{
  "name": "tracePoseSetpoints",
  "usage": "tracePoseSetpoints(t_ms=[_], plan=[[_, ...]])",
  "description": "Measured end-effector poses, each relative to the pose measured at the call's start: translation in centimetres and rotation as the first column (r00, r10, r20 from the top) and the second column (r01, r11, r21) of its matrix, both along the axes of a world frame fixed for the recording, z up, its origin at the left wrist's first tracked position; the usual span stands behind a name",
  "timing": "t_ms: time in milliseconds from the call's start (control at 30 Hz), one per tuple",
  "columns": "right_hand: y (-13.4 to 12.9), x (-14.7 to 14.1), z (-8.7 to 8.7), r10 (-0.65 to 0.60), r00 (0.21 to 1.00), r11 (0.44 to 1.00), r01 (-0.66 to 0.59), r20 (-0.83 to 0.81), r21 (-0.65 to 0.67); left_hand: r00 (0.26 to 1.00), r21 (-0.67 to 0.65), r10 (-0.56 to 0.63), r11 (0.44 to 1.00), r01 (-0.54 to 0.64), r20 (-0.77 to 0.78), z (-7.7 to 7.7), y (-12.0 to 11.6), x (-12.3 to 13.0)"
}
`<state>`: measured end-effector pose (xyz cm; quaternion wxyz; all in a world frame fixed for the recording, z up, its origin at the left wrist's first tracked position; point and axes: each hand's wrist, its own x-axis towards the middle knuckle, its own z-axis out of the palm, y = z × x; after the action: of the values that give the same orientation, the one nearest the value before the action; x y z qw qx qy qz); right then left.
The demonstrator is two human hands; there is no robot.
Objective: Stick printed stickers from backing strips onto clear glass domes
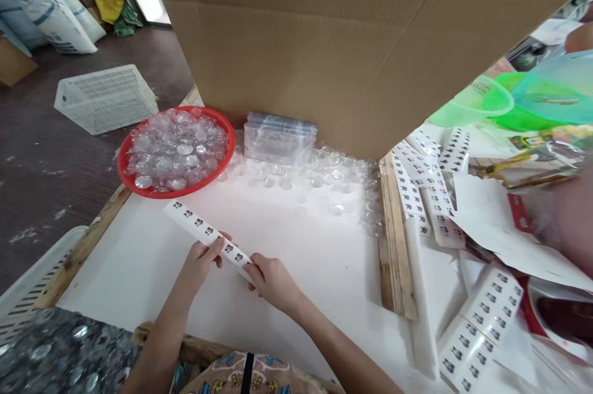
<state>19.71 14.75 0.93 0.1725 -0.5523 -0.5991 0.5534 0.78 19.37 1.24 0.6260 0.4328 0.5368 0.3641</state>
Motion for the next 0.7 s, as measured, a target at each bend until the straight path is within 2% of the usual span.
tracePoseSetpoints(t_ms=[67,133,167,200,233,267,300,333,367,433,467,533,600,667,700], plan=[[1.4,1.2,-0.3,0.004,0.999,0.986,-0.011,0.045,0.166,0.999,-0.005,0.034,0.999,-0.034,-0.017,-0.1,0.1,-0.4],[4.2,3.5,-0.7,-0.101,0.992,0.919,0.062,0.08,0.39,0.995,-0.011,0.095,0.995,-0.095,-0.007,-0.2,0.1,-0.9],[6.1,5.1,-1.1,-0.207,0.973,0.856,0.129,0.102,0.5,0.992,-0.018,0.124,0.992,-0.123,0.005,-0.2,0.0,-1.1],[8.0,6.8,-1.5,-0.34,0.932,0.77,0.202,0.121,0.605,0.988,-0.027,0.155,0.988,-0.155,0.019,-0.2,0.0,-1.3],[10.0,8.5,-2.0,-0.471,0.873,0.668,0.256,0.13,0.699,0.982,-0.036,0.184,0.982,-0.183,0.034,-0.3,-0.1,-1.5],[11.8,10.2,-2.6,-0.575,0.804,0.592,0.282,0.151,0.755,0.976,-0.045,0.212,0.977,-0.21,0.047,-0.3,-0.2,-1.6],[13.3,11.7,-3.2,-0.656,0.732,0.55,0.297,0.183,0.781,0.969,-0.052,0.242,0.97,-0.239,0.059,-0.3,-0.3,-1.7],[14.4,12.9,-3.8,-0.698,0.678,0.553,0.304,0.231,0.776,0.96,-0.058,0.269,0.962,-0.266,0.071,-0.4,-0.3,-1.8],[15.1,13.7,-4.4,-0.696,0.657,0.593,0.3,0.29,0.747,0.952,-0.065,0.294,0.955,-0.289,0.087,-0.4,-0.4,-2.0],[15.4,14.3,-5.5,-0.639,0.667,0.671,0.24,0.383,0.701,0.933,-0.078,0.334,0.942,-0.326,0.134,-0.4,-0.5,-2.6],[15.1,14.1,-5.9,-0.621,0.67,0.685,0.212,0.407,0.697,0.919,-0.079,0.36,0.933,-0.351,0.163,-0.3,-0.5,-3.1],[14.4,13.1,-5.9,-0.649,0.653,0.646,0.2,0.391,0.737,0.868,-0.059,0.446,0.894,-0.445,0.219,0.1,-0.4,-4.4],[14.2,11.5,-4.8,-0.69,0.656,0.567,0.228,0.306,0.792,0.778,-0.006,0.568,0.809,-0.588,0.267,0.9,0.0,-6.0],[14.9,9.1,-2.7,-0.642,0.743,0.514,0.237,0.187,0.824,0.686,0.069,0.652,0.706,-0.705,0.323,2.2,0.9,-7.7],[15.6,7.6,-1.4,-0.571,0.811,0.511,0.226,0.131,0.829,0.669,0.11,0.657,0.679,-0.725,0.348,3.0,1.7,-8.5]])
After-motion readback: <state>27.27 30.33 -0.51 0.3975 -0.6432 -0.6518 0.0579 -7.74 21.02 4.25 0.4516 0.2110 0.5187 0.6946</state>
